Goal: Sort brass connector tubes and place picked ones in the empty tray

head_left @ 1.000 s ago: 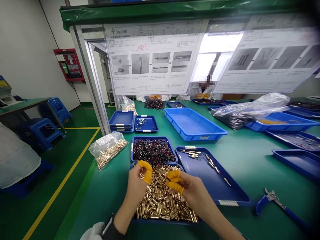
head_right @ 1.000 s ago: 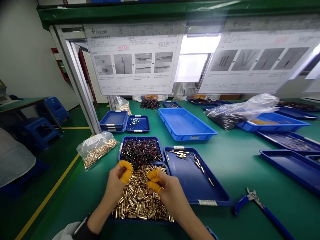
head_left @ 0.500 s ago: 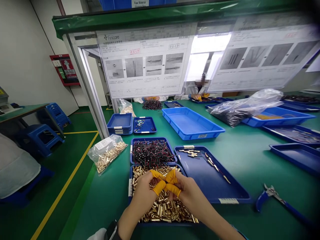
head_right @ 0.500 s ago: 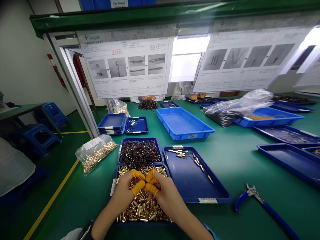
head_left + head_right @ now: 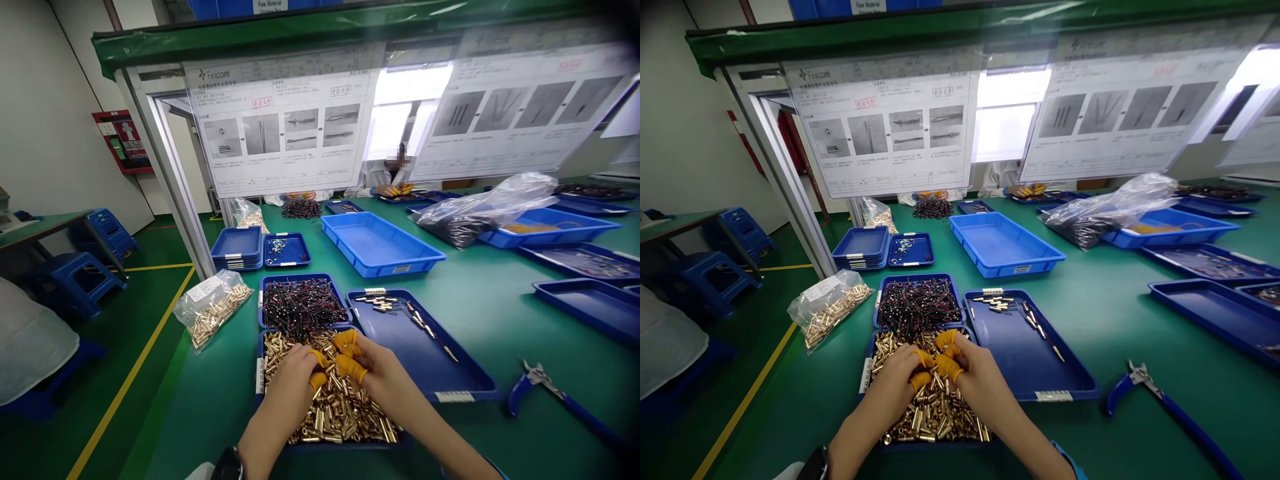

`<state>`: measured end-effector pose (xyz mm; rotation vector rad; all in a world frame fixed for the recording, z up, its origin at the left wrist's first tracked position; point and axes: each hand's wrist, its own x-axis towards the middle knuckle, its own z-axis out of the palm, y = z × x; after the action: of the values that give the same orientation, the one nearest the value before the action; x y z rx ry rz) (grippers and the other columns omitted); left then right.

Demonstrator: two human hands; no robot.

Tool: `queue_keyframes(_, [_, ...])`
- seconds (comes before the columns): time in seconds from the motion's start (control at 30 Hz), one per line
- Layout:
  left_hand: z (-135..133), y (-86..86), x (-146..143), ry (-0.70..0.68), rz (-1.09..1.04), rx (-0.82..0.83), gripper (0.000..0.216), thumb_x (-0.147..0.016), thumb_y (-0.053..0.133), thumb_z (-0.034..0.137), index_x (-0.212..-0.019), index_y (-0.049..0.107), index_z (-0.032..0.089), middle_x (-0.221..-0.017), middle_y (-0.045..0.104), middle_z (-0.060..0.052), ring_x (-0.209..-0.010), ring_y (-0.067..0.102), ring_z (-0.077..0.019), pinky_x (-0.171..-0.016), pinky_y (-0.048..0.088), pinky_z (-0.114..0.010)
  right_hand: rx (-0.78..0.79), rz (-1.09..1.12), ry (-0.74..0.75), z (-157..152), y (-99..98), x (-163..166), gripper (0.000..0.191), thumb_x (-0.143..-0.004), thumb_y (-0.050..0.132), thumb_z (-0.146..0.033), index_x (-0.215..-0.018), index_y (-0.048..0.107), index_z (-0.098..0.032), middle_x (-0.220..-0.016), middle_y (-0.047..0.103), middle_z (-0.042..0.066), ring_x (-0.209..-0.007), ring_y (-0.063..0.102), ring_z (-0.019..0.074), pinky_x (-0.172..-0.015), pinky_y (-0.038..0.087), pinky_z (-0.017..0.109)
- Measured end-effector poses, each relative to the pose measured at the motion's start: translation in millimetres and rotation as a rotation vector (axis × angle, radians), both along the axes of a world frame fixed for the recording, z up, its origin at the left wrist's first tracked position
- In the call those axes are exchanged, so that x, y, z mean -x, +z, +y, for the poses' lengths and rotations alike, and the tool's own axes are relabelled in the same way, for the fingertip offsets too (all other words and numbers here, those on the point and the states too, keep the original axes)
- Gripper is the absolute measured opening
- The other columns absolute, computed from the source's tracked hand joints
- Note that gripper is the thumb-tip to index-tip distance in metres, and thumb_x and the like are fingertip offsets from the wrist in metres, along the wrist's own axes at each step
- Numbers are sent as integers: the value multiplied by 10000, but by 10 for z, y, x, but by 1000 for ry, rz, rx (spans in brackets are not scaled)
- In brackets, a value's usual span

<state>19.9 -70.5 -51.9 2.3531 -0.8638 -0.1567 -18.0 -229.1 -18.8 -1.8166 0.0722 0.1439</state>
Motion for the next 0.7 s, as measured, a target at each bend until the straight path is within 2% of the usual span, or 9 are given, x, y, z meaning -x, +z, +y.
queue_keyframes(0.17, [-5, -28, -15, 6, -73, 14, 257, -666, 323, -85, -668, 441, 143, -831, 517, -38, -794, 453, -166, -664, 367, -278, 135, -16, -5, 15, -4, -2, 142, -757, 454, -259, -675, 409, -152, -547, 405, -52, -451, 350, -8, -413, 294, 93])
queue_keyframes(0.23, [9, -3, -13, 14, -109, 96, 284, -662, 309, -92, -698, 465, 142, -872, 518, -43, -829, 451, -166, -698, 379, -282, 184, -37, -9, 25, 5, 6, 168, -762, 445, -263, -648, 413, -145, -544, 406, -46, -460, 339, -8, -422, 274, 93])
queue_keyframes(0.33, [30, 34, -2, 24, -119, 271, 326, -701, 315, -74, -839, 504, 153, -964, 519, -49, -904, 467, -163, -761, 400, -283, 194, -54, 23, 44, -2, 24, 208, -759, 463, -293, -631, 418, -136, -563, 399, -40, -491, 309, -8, -444, 238, 97])
queue_keyframes(0.53, [38, -5, -18, 49, -111, 317, 239, -751, 364, -15, -843, 513, 149, -912, 540, -67, -849, 496, -184, -723, 428, -310, 241, -103, 55, 53, -62, 32, 210, -761, 444, -286, -628, 443, -123, -605, 453, -25, -543, 324, 7, -500, 227, 120])
queue_keyframes(0.7, [38, 9, -23, 2, -165, 384, 255, -758, 360, -36, -848, 512, 148, -909, 526, -61, -840, 490, -168, -713, 429, -293, 281, -117, 51, 53, -71, 30, 207, -757, 436, -272, -618, 460, -120, -603, 452, -21, -537, 308, 10, -500, 209, 127])
